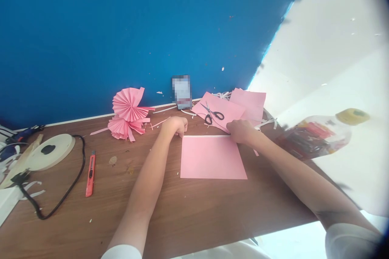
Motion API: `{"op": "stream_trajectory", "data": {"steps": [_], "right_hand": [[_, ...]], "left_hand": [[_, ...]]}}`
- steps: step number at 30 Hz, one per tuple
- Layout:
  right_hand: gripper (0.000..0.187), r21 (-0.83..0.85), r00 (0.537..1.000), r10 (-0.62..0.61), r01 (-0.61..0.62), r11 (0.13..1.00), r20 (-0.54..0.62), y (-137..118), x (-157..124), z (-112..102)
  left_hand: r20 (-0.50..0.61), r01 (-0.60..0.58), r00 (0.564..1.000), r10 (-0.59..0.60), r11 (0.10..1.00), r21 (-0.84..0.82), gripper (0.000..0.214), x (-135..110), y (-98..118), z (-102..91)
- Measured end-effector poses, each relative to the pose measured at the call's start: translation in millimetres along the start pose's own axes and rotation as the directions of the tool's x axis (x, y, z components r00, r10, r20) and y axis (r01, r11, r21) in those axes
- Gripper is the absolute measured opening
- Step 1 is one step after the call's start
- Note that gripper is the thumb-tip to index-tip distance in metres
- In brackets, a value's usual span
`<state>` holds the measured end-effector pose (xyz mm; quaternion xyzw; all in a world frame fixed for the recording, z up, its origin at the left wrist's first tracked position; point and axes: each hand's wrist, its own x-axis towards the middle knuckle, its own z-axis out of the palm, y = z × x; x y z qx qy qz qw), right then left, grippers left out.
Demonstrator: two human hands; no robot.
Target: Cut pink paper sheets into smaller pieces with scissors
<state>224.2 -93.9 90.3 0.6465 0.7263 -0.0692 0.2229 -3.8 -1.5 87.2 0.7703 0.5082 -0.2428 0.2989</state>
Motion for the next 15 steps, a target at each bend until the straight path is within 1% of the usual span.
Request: {"op": "stream_trajectory", "data": {"steps": [2,5,6,8,9,11,13,15], "right_hand": [[0.036,-0.007,1.0,-0.006,0.006,1.0,-0.026,-1.2,1.6,3.1],[0.034,-0.023,1.0,0.008,-0.009,1.0,-0.029,-3.1,-0.5,3.2],[0.033,-0.029,1.0,0.012,-0.013,0.999,-0.026,-3.8,-3.0,1.6],[0.032,-0.034,0.999,0.001,-0.002,0.999,-0.047,-5.3,-10.2,-3.4],[0.031,-0.031,0.997,-0.015,0.012,0.999,-0.082,-5.9,-14.2,-6.2],[0.029,-0.01,0.981,-0.026,0.024,1.0,-0.19,-6.8,-20.8,-11.4],[0.027,0.034,0.955,-0.009,0.02,0.999,-0.297,-7.1,-23.3,-14.5],[0.026,0.096,0.932,-0.003,0.04,0.995,-0.363,-6.7,-21.0,-15.0]], "left_hand": [[-0.011,-0.018,1.0,0.017,0.999,-0.028,0.029,4.4,-3.2,1.5],[0.001,-0.034,0.999,0.034,0.994,-0.105,0.033,7.6,-13.5,1.8],[0.015,-0.05,0.999,0.053,0.988,-0.148,0.034,7.0,-19.4,0.9],[0.03,-0.131,0.989,0.146,0.947,-0.293,0.034,2.7,-35.5,-2.2],[0.032,-0.152,0.984,0.175,0.92,-0.36,0.035,-0.8,-45.1,-4.3],[0.003,-0.142,0.987,0.159,0.89,-0.433,0.037,-9.2,-65.1,-8.4],[-0.047,-0.12,0.993,0.111,0.875,-0.469,0.039,-16.6,-82.1,-11.5],[-0.095,-0.093,0.994,0.053,0.864,-0.496,0.042,-20.3,-92.2,-12.9]]}}
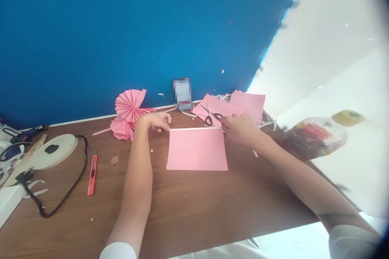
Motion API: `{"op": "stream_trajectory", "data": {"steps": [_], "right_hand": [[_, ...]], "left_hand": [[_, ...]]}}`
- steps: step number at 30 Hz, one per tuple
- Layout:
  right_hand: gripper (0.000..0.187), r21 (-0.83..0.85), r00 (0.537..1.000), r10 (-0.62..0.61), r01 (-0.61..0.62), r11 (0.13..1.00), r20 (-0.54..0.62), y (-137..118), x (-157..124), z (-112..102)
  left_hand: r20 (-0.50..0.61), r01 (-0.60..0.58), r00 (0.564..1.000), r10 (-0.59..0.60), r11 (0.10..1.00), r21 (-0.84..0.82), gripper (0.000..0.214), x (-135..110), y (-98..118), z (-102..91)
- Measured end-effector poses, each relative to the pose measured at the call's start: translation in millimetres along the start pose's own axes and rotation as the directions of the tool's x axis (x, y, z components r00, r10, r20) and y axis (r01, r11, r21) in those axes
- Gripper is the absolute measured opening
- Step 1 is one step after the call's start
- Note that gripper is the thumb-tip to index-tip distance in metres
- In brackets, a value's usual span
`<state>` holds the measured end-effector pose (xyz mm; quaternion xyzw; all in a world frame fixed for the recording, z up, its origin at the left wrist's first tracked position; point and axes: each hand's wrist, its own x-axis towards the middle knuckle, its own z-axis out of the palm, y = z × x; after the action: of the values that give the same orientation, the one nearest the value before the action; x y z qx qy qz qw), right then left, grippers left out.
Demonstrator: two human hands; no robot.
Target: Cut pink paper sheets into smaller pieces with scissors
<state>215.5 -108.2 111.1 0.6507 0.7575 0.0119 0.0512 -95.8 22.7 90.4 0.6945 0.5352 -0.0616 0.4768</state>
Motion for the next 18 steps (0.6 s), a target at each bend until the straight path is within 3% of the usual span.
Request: {"op": "stream_trajectory", "data": {"steps": [3,6,12,14,16,18], "right_hand": [[0.027,0.118,0.999,-0.035,0.039,0.992,-0.038,0.8,6.8,4.9],[0.023,0.211,0.996,-0.07,0.078,0.974,-0.046,-0.6,12.1,9.6],[0.022,0.274,0.991,-0.095,0.116,0.955,-0.09,-5.2,13.6,10.7],[0.022,0.303,0.988,-0.113,0.14,0.943,-0.107,-5.6,13.4,10.1],[0.022,0.336,0.979,-0.164,0.197,0.921,-0.123,-6.2,13.2,9.6],[0.023,0.376,0.966,-0.213,0.252,0.892,-0.144,-7.5,12.7,9.3]], "left_hand": [[-0.082,0.129,0.988,-0.127,0.992,0.014,0.049,1.2,1.1,0.4],[-0.183,0.232,0.959,-0.215,0.97,0.079,0.051,4.9,15.3,7.2],[-0.448,0.282,0.893,-0.047,0.833,0.476,0.053,5.6,47.2,21.3],[-0.396,0.141,0.915,0.083,0.853,0.503,0.055,4.9,55.3,26.9],[-0.218,-0.166,0.932,0.289,0.877,0.451,0.053,4.5,64.8,34.6],[-0.021,-0.468,0.867,0.498,0.827,0.31,0.048,4.9,75.7,44.7]]}}
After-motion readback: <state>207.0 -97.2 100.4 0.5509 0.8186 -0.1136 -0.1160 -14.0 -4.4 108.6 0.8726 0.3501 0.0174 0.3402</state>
